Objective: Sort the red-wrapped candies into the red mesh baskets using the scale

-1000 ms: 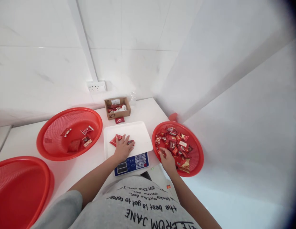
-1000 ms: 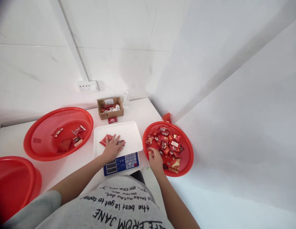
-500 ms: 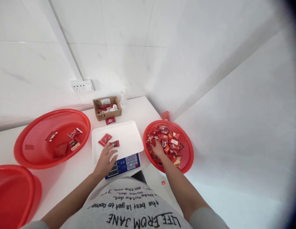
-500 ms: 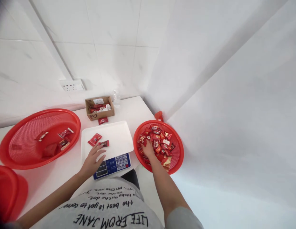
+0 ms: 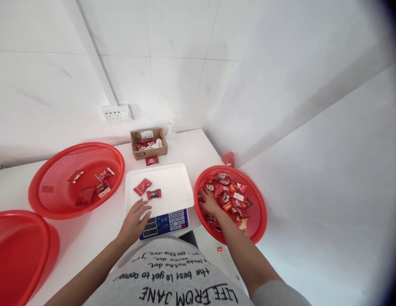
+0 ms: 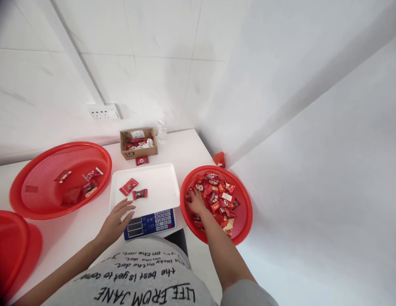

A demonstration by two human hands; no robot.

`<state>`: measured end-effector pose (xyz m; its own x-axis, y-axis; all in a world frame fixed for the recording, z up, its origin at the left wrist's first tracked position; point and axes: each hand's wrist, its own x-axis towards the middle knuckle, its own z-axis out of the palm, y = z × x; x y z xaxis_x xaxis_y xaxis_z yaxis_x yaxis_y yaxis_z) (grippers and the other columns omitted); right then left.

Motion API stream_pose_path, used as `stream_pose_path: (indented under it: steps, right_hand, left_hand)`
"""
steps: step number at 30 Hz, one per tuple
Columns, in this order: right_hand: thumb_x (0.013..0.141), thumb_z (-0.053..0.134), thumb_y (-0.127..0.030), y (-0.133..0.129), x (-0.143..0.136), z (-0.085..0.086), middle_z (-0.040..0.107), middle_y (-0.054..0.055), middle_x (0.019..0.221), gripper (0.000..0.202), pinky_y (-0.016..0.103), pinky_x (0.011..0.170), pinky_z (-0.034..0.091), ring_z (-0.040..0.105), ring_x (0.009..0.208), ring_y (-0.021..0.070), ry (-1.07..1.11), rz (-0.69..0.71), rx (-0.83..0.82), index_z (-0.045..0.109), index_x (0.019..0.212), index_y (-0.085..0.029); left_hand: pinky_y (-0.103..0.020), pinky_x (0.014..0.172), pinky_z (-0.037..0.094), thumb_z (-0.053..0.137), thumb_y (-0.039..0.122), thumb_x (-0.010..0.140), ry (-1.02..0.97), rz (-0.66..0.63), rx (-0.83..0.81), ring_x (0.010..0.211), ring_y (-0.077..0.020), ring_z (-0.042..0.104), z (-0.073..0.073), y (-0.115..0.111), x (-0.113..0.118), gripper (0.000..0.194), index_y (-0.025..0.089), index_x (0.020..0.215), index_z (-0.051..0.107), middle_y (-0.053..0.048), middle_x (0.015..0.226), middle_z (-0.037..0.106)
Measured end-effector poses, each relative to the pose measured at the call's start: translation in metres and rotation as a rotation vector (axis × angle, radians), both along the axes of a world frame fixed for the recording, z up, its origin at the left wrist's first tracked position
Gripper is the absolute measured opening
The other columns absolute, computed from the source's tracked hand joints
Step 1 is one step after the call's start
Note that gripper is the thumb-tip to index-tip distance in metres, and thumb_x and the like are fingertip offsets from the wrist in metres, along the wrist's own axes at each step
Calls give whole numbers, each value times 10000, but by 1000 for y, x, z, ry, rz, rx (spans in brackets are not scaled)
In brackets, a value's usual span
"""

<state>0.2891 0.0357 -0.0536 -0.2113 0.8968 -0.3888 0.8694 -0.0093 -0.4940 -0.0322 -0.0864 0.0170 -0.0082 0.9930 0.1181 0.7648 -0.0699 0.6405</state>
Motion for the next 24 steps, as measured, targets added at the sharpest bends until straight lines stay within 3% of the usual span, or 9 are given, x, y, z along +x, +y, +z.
stream_pose_path:
  steps: [5, 8, 13, 18, 24]
  right_hand:
    - [595, 653, -193, -12, 9, 16, -1, 100, 1511, 880, 401, 1061, 223, 85, 1367, 297, -13, 118, -251, 279, 1389, -245]
    - [652, 624, -194, -20, 3, 16, -16, 68, 1515, 809, 481, 994, 288, 80, 1355, 351, -109, 111, -206, 288, 1380, -301]
    - [827, 389, -201, -34, -4, 5, 233, 67, 1468, 456, 481, 885, 364, 258, 1269, 336, -246, 44, 65, 453, 1271, -280]
    - [756, 446, -131, -24, 5, -2, 516, 101, 1200, 321, 338, 898, 356, 437, 1085, 239, -81, -123, 131, 617, 1020, -191]
    - [705, 352, -79, -1, 21, 4, 625, 52, 927, 333, 276, 749, 434, 557, 822, 165, 83, -247, 116, 592, 917, -171]
  left_hand:
    - [-394, 967, 428, 438, 366, 845, -38, -4, -33, 1144, -220, 497, 0, 3, 4, 271, 212, 952, 634, -72, 1112, 612]
    - [-381, 962, 434, 442, 365, 845, -42, -10, -35, 1128, -213, 510, 0, 2, 5, 270, 210, 949, 636, -68, 1106, 616]
    - [-384, 953, 442, 432, 360, 852, -35, -16, -23, 1108, -206, 524, 1, -1, 4, 269, 209, 945, 634, -68, 1096, 620]
    - [-373, 942, 452, 424, 357, 858, -28, -15, -17, 1095, -197, 536, 3, -2, 3, 269, 208, 943, 632, -64, 1095, 621]
    - [-354, 929, 461, 422, 341, 858, -16, -12, -27, 1083, -190, 546, 5, -4, 1, 261, 211, 948, 629, -61, 1097, 623]
